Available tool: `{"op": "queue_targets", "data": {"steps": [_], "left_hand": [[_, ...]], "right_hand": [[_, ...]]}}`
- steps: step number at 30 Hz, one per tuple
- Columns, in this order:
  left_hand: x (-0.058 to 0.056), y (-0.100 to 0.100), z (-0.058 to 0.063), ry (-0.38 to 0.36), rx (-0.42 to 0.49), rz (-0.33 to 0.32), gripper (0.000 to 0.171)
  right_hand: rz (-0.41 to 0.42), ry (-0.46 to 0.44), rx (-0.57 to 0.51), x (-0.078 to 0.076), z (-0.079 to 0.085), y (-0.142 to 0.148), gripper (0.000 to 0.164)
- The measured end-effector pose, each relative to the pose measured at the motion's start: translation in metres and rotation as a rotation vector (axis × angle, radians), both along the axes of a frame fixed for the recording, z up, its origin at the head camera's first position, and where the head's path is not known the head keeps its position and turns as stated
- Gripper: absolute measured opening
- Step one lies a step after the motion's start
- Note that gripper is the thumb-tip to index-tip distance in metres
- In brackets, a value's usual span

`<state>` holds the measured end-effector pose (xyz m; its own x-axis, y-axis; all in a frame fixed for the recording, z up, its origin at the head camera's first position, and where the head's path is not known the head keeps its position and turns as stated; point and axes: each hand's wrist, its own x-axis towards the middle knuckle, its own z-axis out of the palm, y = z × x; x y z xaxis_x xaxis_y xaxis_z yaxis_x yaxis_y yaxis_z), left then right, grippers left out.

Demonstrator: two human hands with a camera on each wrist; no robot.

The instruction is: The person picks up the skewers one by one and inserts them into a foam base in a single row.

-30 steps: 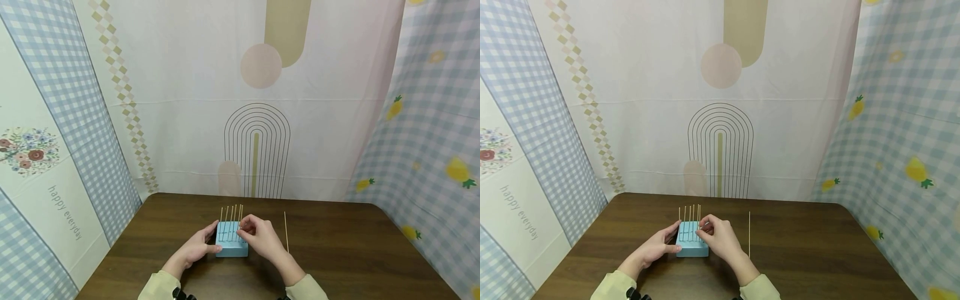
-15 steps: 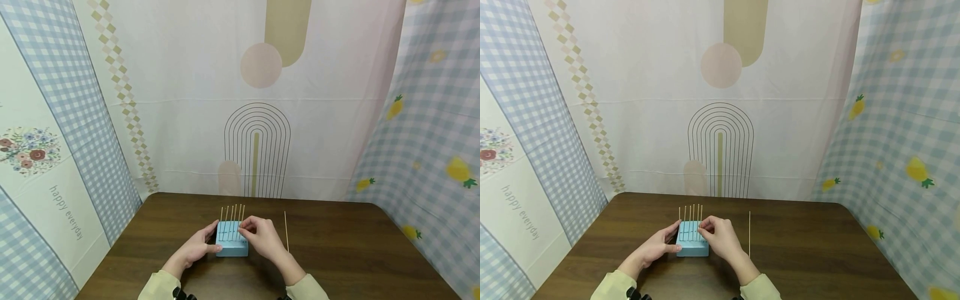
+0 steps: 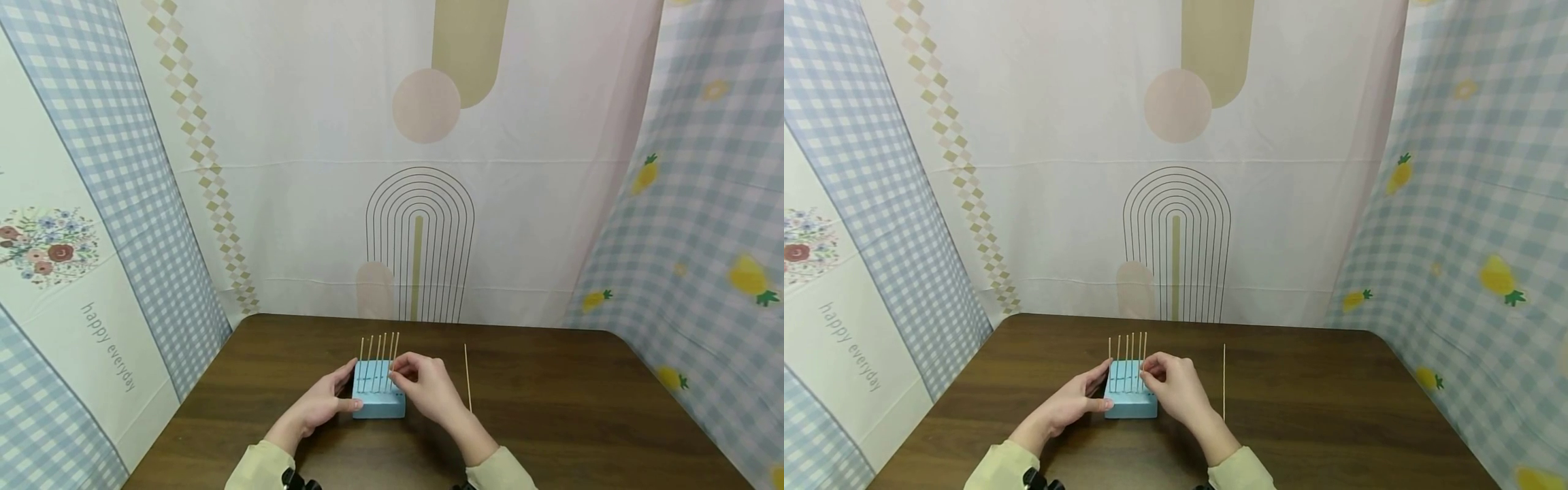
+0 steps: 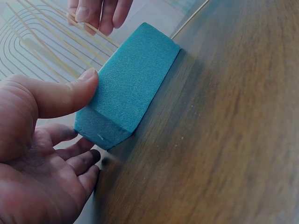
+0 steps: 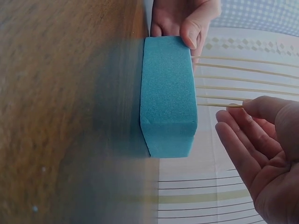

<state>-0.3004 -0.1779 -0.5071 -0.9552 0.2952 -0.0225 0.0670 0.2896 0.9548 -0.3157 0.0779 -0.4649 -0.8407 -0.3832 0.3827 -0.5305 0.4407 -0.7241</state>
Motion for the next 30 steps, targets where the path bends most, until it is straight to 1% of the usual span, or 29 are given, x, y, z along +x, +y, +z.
{"op": "queue_targets", "data": {"steps": [6,30], "left_hand": [[-0.001,-0.0001,-0.0009,0.004,0.002,-0.004,0.095],[-0.0018,0.0012,-0.0012,-0.001,0.015,0.003,0.095]], "right_hand": [[0.008,0.011,-0.003,-0.0005,-0.0015,0.0001,0.006],[0.015,0.0,0.014,-0.0033,0.0001,0.001,0.007]]}}
